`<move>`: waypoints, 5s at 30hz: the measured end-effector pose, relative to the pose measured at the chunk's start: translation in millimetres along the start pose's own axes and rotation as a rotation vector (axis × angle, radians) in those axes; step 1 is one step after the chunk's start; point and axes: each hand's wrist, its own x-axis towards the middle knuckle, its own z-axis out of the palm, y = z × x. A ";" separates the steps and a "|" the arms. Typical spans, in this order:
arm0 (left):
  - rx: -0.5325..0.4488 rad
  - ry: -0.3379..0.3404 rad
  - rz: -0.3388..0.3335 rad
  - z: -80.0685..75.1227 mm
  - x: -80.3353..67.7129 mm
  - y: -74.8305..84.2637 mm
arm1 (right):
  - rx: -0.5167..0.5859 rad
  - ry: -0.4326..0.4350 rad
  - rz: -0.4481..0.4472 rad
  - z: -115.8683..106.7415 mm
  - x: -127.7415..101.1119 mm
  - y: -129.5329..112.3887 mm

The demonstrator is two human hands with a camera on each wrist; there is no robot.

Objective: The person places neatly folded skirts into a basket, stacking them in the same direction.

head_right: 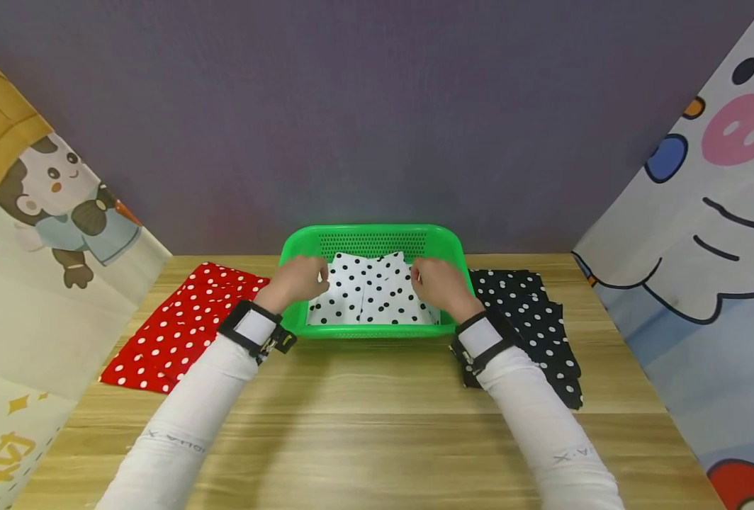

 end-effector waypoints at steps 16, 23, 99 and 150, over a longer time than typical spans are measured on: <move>-0.017 0.394 0.131 37.8 -65.8 4.9 | -0.041 0.258 -0.030 29.1 -68.5 -17.3; -0.012 0.496 0.196 57.1 -86.6 2.9 | -0.050 0.300 0.000 35.2 -92.6 -12.8; -0.076 0.296 0.162 129.6 -126.9 11.5 | -0.003 -0.298 0.614 45.0 -106.5 115.3; -0.120 0.285 0.203 131.7 -123.2 19.5 | -0.156 -0.156 0.485 44.2 -175.8 99.0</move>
